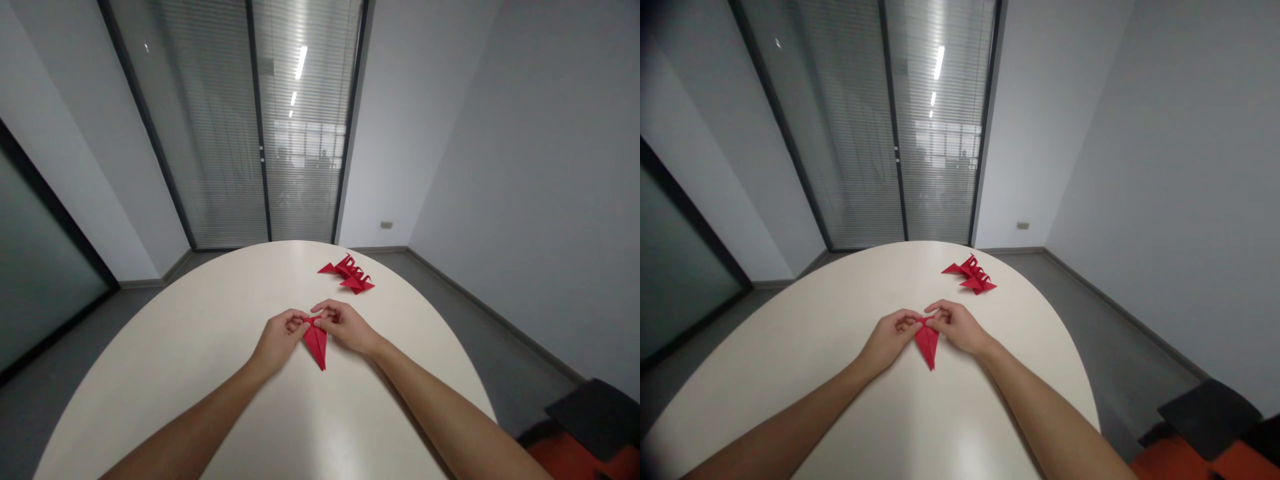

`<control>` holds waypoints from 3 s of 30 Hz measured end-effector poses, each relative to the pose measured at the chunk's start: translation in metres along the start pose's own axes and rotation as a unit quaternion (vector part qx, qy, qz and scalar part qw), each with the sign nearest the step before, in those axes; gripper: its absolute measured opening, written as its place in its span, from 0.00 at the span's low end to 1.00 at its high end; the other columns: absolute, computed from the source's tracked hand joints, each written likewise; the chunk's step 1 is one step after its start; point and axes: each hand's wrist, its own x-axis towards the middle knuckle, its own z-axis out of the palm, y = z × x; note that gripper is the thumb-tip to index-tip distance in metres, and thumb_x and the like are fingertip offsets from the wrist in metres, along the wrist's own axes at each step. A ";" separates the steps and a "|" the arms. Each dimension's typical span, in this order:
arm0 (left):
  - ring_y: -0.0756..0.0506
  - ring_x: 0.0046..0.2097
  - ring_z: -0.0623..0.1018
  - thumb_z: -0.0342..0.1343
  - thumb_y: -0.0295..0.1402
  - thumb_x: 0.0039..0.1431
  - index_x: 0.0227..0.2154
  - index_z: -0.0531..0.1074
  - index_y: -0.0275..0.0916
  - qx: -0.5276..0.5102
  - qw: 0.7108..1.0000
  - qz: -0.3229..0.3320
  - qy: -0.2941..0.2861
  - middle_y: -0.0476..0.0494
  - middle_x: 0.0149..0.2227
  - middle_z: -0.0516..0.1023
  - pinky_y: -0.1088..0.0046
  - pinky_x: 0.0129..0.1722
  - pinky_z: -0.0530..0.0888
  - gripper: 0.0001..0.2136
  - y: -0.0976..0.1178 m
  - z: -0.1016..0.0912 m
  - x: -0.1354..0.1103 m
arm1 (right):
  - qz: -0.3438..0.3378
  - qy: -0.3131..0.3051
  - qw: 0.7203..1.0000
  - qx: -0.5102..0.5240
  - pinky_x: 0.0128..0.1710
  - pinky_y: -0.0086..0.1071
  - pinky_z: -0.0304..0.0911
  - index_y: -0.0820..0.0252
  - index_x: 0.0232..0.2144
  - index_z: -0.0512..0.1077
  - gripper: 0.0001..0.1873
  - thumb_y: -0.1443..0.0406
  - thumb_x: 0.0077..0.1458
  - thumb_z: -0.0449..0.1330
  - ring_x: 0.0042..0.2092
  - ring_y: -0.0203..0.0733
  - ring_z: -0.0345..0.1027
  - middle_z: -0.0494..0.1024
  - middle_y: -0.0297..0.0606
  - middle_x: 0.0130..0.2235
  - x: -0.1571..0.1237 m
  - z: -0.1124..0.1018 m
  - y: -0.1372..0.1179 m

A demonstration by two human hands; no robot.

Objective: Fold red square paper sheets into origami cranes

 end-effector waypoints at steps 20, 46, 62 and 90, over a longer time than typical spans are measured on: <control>0.41 0.47 0.76 0.56 0.26 0.62 0.42 0.76 0.39 0.422 0.887 0.186 -0.010 0.42 0.43 0.80 0.61 0.50 0.72 0.07 -0.001 -0.010 -0.005 | -0.160 -0.011 0.935 -0.315 0.55 0.42 0.63 0.55 0.45 0.77 0.12 0.68 0.59 0.63 0.51 0.46 0.70 0.79 0.41 0.49 -0.003 -0.003 0.004; 0.33 0.72 0.50 0.46 0.49 0.69 0.66 0.61 0.43 0.490 0.825 0.167 -0.227 0.36 0.71 0.54 0.48 0.68 0.53 0.27 0.008 -0.030 -0.021 | -0.109 -0.127 0.916 -0.365 0.69 0.55 0.45 0.53 0.66 0.61 0.26 0.60 0.68 0.52 0.71 0.55 0.45 0.62 0.43 0.67 -0.014 -0.014 -0.003; 0.38 0.63 0.70 0.51 0.35 0.67 0.61 0.67 0.40 0.469 0.849 0.191 -0.147 0.36 0.60 0.73 0.55 0.63 0.64 0.20 0.009 -0.026 -0.012 | -0.116 -0.149 0.922 -0.337 0.66 0.56 0.50 0.53 0.64 0.65 0.40 0.61 0.50 0.69 0.69 0.62 0.51 0.68 0.45 0.64 -0.014 -0.026 -0.008; 0.42 0.42 0.77 0.50 0.33 0.68 0.45 0.78 0.44 0.438 0.879 0.169 -0.076 0.43 0.39 0.81 0.66 0.44 0.73 0.12 0.011 -0.019 -0.009 | -0.134 -0.060 0.923 -0.356 0.44 0.35 0.65 0.55 0.45 0.77 0.12 0.67 0.62 0.57 0.42 0.44 0.72 0.81 0.39 0.40 -0.007 -0.012 -0.007</control>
